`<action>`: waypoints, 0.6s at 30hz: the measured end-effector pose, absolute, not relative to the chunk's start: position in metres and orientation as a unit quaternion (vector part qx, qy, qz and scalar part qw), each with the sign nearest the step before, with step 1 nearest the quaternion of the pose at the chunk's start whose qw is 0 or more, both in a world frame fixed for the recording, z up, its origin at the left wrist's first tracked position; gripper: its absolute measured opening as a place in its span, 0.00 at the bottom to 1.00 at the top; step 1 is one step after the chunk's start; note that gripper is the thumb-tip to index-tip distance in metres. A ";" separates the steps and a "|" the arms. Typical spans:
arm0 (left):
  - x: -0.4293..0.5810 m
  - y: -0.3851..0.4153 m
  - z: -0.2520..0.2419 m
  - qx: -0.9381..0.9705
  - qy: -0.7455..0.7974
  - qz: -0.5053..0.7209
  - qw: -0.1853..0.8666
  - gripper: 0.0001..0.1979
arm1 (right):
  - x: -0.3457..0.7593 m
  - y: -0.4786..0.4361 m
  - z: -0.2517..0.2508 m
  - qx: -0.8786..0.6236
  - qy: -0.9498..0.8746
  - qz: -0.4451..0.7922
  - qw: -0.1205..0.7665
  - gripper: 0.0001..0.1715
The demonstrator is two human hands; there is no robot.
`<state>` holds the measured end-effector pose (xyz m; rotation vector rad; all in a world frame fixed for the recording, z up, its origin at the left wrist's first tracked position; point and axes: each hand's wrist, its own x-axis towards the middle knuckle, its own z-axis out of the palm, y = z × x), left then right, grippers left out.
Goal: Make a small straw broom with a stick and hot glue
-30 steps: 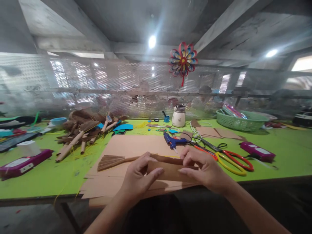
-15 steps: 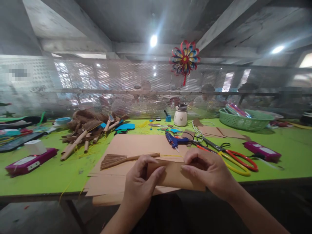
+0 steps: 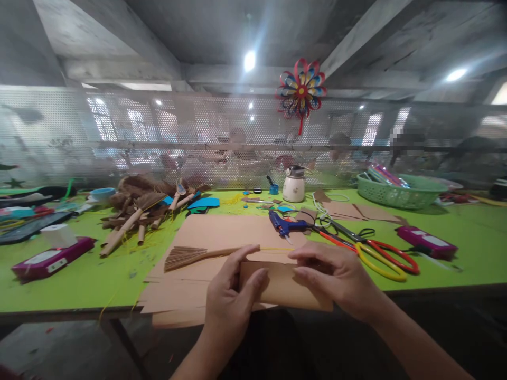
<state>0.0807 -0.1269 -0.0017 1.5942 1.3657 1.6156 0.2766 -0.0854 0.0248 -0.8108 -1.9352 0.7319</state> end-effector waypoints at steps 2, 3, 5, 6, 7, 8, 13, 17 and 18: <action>0.081 -0.127 -0.004 0.582 0.514 0.584 0.236 0.14 | 0.276 -0.085 0.027 -0.340 -0.790 0.288 0.420 0.09; 0.081 -0.126 -0.005 0.581 0.520 0.583 0.229 0.13 | 0.277 -0.084 0.029 -0.344 -0.799 0.282 0.405 0.09; 0.081 -0.125 -0.007 0.581 0.526 0.581 0.218 0.11 | 0.277 -0.084 0.032 -0.345 -0.818 0.269 0.374 0.07; 0.081 -0.125 -0.008 0.582 0.527 0.581 0.215 0.10 | 0.277 -0.084 0.034 -0.343 -0.826 0.264 0.361 0.07; 0.082 -0.125 -0.008 0.583 0.526 0.582 0.214 0.09 | 0.277 -0.083 0.035 -0.339 -0.833 0.260 0.352 0.07; 0.082 -0.125 -0.008 0.583 0.525 0.582 0.212 0.09 | 0.277 -0.083 0.035 -0.335 -0.837 0.259 0.346 0.07; 0.080 -0.125 -0.011 0.595 0.534 0.569 0.193 0.08 | 0.274 -0.082 0.034 -0.324 -0.843 0.259 0.342 0.08; 0.070 -0.118 -0.004 0.660 0.526 0.503 0.188 0.08 | 0.273 -0.081 0.032 -0.326 -0.848 0.258 0.330 0.08; 0.067 -0.117 0.001 0.690 0.516 0.471 0.190 0.09 | 0.272 -0.080 0.032 -0.326 -0.850 0.260 0.323 0.08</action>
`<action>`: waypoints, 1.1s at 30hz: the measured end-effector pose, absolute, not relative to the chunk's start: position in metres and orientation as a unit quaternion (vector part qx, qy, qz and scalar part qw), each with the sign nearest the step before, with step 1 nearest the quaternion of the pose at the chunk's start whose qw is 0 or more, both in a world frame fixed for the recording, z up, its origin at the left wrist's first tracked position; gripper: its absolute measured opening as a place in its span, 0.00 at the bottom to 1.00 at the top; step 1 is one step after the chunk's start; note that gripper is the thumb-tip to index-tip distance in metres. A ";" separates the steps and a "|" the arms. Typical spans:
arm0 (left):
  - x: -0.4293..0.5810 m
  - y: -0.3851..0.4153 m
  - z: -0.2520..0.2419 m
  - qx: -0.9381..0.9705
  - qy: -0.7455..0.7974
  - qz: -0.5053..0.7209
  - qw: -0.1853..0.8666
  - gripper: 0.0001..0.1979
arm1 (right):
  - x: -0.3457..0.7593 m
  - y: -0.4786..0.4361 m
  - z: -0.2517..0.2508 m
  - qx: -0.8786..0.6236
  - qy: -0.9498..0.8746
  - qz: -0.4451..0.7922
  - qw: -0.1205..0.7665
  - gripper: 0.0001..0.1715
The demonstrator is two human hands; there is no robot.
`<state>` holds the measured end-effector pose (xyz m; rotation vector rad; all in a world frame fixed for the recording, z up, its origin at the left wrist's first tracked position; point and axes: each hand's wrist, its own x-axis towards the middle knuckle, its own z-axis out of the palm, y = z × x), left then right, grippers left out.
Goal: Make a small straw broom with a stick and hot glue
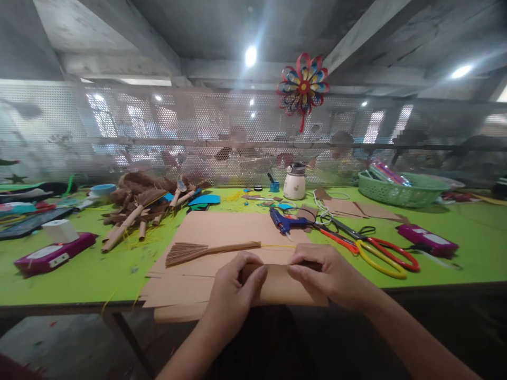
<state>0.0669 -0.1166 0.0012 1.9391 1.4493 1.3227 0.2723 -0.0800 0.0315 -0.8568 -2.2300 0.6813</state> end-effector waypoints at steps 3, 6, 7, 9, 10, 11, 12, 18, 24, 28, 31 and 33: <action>0.061 -0.112 0.022 0.786 0.479 0.359 0.154 0.11 | 0.271 -0.076 0.032 -0.319 -0.860 0.262 0.301 0.09; 0.062 -0.104 0.040 0.846 0.454 0.247 0.131 0.12 | 0.268 -0.070 0.034 -0.312 -0.865 0.272 0.284 0.09; 0.063 -0.099 0.042 0.853 0.449 0.228 0.134 0.13 | 0.266 -0.068 0.034 -0.311 -0.865 0.278 0.278 0.10; 0.065 -0.088 0.042 0.850 0.450 0.215 0.168 0.13 | 0.264 -0.061 0.034 -0.315 -0.864 0.291 0.265 0.10; 0.066 -0.081 0.040 0.842 0.459 0.210 0.189 0.13 | 0.264 -0.058 0.033 -0.320 -0.863 0.294 0.259 0.10; 0.066 -0.074 0.038 0.834 0.467 0.207 0.207 0.14 | 0.263 -0.054 0.032 -0.325 -0.861 0.298 0.253 0.10; 0.067 -0.068 0.035 0.831 0.468 0.194 0.231 0.13 | 0.263 -0.051 0.030 -0.331 -0.859 0.301 0.248 0.10; 0.071 -0.039 0.020 0.819 0.454 0.179 0.302 0.15 | 0.267 -0.032 0.021 -0.364 -0.858 0.289 0.218 0.12; 0.086 -0.026 0.004 0.815 0.491 0.162 0.261 0.14 | 0.275 -0.020 0.010 -0.379 -0.883 0.206 0.183 0.12; 0.089 -0.029 -0.003 0.830 0.496 0.162 0.195 0.13 | 0.277 -0.017 0.006 -0.370 -0.885 0.218 0.183 0.13; 0.088 -0.036 -0.005 0.847 0.484 0.190 0.111 0.12 | 0.277 -0.016 0.001 -0.357 -0.880 0.240 0.200 0.13; 0.089 -0.042 -0.005 0.853 0.473 0.211 0.063 0.11 | 0.277 -0.014 -0.003 -0.351 -0.879 0.242 0.213 0.13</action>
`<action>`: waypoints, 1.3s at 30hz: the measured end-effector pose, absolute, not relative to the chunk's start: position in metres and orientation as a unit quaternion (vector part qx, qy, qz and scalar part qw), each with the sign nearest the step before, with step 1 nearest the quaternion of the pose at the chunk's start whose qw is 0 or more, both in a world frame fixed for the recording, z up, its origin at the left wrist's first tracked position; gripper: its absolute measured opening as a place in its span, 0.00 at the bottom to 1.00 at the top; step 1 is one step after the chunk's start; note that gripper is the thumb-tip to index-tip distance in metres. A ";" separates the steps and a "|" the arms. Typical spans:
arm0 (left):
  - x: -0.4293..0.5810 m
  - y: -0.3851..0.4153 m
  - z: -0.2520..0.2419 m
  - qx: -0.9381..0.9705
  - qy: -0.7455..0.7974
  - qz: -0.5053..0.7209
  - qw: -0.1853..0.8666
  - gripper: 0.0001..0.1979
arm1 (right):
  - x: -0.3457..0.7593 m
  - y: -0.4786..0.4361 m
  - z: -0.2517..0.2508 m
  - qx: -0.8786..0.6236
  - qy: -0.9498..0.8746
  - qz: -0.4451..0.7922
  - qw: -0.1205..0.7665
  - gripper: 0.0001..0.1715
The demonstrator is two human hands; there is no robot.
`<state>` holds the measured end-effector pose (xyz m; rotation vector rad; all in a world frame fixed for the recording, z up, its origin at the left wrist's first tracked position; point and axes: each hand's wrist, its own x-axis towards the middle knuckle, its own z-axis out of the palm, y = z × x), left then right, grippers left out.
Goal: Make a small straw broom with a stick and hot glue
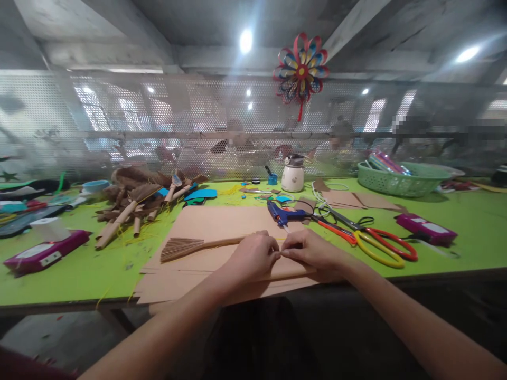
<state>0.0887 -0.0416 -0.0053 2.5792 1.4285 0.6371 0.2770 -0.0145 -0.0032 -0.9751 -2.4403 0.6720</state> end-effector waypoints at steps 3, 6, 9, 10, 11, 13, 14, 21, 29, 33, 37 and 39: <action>0.092 -0.051 -0.006 0.851 0.466 0.243 0.014 0.09 | 0.278 -0.012 -0.010 -0.348 -0.882 0.227 0.223 0.13; 0.093 -0.062 -0.006 0.870 0.436 0.228 -0.018 0.11 | 0.279 -0.012 -0.014 -0.353 -0.883 0.205 0.230 0.11; 0.092 -0.076 -0.006 0.908 0.380 0.163 -0.062 0.13 | 0.279 -0.013 -0.014 -0.354 -0.885 0.188 0.237 0.09; 0.091 -0.082 -0.006 0.912 0.375 0.152 -0.072 0.13 | 0.278 -0.014 -0.013 -0.354 -0.886 0.182 0.240 0.09; 0.091 -0.087 -0.006 0.911 0.377 0.148 -0.075 0.12 | 0.278 -0.015 -0.013 -0.355 -0.886 0.176 0.242 0.08; 0.090 -0.099 -0.007 0.905 0.392 0.150 -0.068 0.11 | 0.277 -0.015 -0.013 -0.361 -0.886 0.166 0.241 0.07; 0.091 -0.104 -0.007 0.904 0.395 0.147 -0.069 0.11 | 0.277 -0.016 -0.014 -0.366 -0.885 0.163 0.237 0.07; 0.093 -0.118 -0.012 0.899 0.408 0.137 -0.086 0.11 | 0.274 -0.018 -0.015 -0.385 -0.890 0.101 0.222 0.04; 0.092 -0.118 -0.013 0.893 0.420 0.154 -0.053 0.09 | 0.275 -0.018 -0.021 -0.363 -0.897 0.048 0.246 0.07; 0.093 -0.119 -0.016 0.897 0.412 0.148 -0.061 0.12 | 0.276 -0.017 -0.026 -0.353 -0.893 0.041 0.274 0.06; 0.093 -0.118 -0.015 0.897 0.414 0.139 -0.064 0.14 | 0.276 -0.027 -0.020 -0.341 -0.880 0.029 0.330 0.03; 0.092 -0.118 -0.013 0.900 0.408 0.136 -0.062 0.13 | 0.276 -0.043 -0.017 -0.313 -0.882 0.017 0.352 0.04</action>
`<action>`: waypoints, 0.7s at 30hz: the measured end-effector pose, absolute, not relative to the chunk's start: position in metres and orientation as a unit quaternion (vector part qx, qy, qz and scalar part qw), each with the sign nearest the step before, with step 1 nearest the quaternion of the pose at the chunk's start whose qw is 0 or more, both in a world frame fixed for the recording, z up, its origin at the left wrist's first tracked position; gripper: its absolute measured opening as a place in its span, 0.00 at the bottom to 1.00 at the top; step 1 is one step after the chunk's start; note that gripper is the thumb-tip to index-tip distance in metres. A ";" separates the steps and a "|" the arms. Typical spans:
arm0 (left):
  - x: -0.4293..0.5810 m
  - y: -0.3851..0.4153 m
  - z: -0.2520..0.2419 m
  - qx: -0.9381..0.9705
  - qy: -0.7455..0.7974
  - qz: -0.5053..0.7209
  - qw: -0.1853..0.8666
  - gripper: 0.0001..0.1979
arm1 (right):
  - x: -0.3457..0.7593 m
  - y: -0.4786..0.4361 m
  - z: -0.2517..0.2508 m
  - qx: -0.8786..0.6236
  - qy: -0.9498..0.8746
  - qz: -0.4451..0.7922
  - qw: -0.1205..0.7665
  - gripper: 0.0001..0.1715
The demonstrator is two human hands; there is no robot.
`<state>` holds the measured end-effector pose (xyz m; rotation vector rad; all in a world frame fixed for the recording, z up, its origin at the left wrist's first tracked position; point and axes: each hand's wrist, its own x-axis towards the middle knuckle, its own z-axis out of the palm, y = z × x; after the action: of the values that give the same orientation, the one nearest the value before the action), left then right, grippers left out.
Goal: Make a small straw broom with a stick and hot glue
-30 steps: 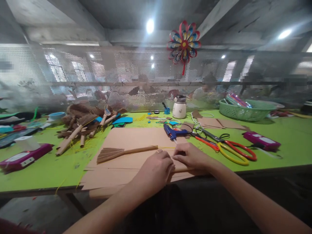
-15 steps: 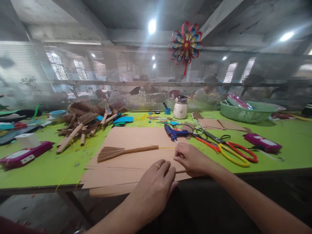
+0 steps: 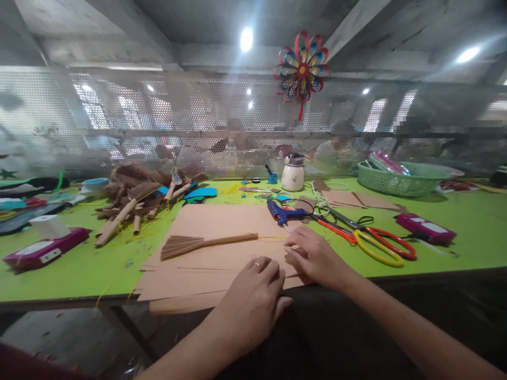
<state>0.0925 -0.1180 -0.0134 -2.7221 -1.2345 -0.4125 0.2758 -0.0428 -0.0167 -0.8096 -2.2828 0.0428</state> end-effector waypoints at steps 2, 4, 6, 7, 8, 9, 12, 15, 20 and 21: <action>0.092 -0.118 -0.012 -0.903 -0.403 -0.136 0.060 0.10 | 0.275 -0.063 -0.017 -0.279 -0.895 0.015 0.348 0.07; 0.093 -0.119 -0.011 -0.902 -0.405 -0.138 0.062 0.08 | 0.275 -0.082 -0.023 -0.260 -0.904 0.014 0.339 0.09; 0.094 -0.120 -0.012 -0.898 -0.411 -0.141 0.067 0.07 | 0.276 -0.095 -0.032 -0.258 -0.902 0.006 0.345 0.13; 0.094 -0.120 -0.013 -0.897 -0.413 -0.142 0.073 0.07 | 0.277 -0.099 -0.037 -0.258 -0.901 -0.002 0.349 0.15; 0.095 -0.121 -0.014 -0.895 -0.414 -0.143 0.080 0.08 | 0.278 -0.101 -0.042 -0.259 -0.899 -0.011 0.354 0.17; 0.096 -0.121 -0.015 -0.894 -0.414 -0.143 0.090 0.09 | 0.279 -0.101 -0.046 -0.258 -0.898 -0.020 0.356 0.19; 0.099 -0.123 -0.019 -0.894 -0.408 -0.140 0.122 0.11 | 0.281 -0.099 -0.053 -0.258 -0.896 -0.039 0.358 0.21; 0.100 -0.125 -0.025 -0.893 -0.403 -0.150 0.135 0.11 | 0.282 -0.098 -0.056 -0.262 -0.894 -0.044 0.360 0.21; 0.099 -0.130 -0.035 -0.875 -0.420 -0.183 0.158 0.17 | 0.281 -0.099 -0.055 -0.263 -0.896 -0.045 0.355 0.20; 0.098 -0.131 -0.036 -0.872 -0.423 -0.188 0.161 0.18 | 0.281 -0.099 -0.055 -0.265 -0.896 -0.044 0.353 0.20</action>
<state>0.0980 -0.1310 -0.0362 -2.4885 -1.2081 -0.5375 0.2806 -0.0990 -0.0548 -0.6861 -2.3171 -0.1144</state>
